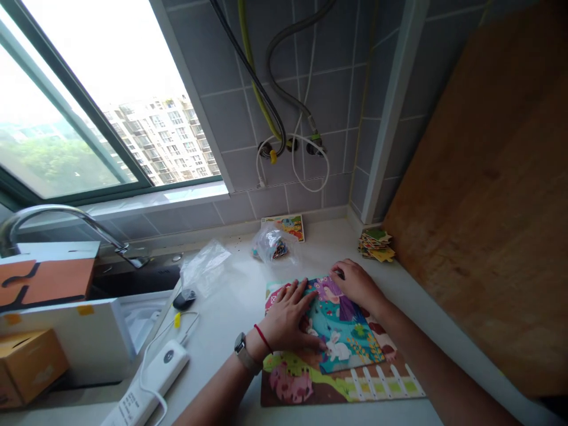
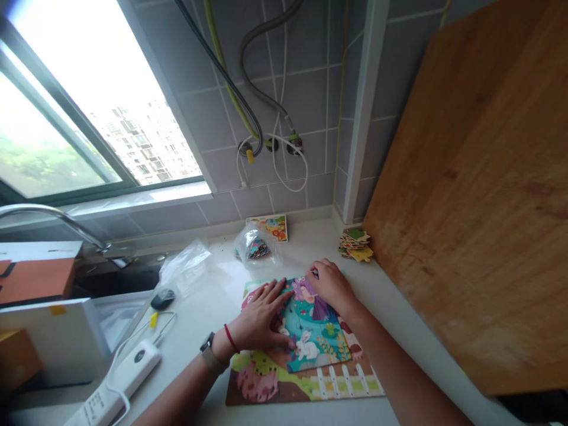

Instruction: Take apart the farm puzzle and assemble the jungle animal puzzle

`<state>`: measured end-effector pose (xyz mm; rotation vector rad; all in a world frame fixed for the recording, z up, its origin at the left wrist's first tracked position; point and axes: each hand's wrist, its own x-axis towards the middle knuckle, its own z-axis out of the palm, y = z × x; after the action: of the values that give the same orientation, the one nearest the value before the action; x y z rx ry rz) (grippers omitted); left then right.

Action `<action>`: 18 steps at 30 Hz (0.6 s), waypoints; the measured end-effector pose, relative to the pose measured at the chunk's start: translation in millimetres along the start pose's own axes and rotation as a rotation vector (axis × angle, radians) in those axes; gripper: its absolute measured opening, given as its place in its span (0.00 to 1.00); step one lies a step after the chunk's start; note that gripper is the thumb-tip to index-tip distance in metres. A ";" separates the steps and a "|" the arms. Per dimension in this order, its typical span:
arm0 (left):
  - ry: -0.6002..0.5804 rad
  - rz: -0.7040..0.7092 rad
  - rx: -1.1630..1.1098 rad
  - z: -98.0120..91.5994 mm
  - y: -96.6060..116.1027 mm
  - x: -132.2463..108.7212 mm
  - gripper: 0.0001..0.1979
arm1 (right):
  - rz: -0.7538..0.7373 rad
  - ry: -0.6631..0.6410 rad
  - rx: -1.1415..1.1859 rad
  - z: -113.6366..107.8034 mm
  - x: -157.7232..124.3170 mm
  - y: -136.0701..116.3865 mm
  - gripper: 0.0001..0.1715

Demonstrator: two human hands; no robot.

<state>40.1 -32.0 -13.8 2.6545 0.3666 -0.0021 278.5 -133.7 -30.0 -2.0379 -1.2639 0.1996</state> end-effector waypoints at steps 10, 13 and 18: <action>0.177 0.032 -0.212 2.3 -20.9 2.5 0.54 | 0.065 0.010 0.086 -2.4 -0.6 -2.0 0.10; 0.188 0.068 -0.256 -0.3 -28.7 4.6 0.58 | 0.225 0.010 0.373 -4.5 2.7 -1.6 0.15; 0.215 0.071 -0.323 -2.6 -38.1 4.7 0.65 | 0.327 -0.050 0.496 -4.4 3.3 -6.8 0.27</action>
<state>34.6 3.2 -28.6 2.3501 0.3122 0.3387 277.4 -131.4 -21.7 -1.7913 -0.7972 0.6525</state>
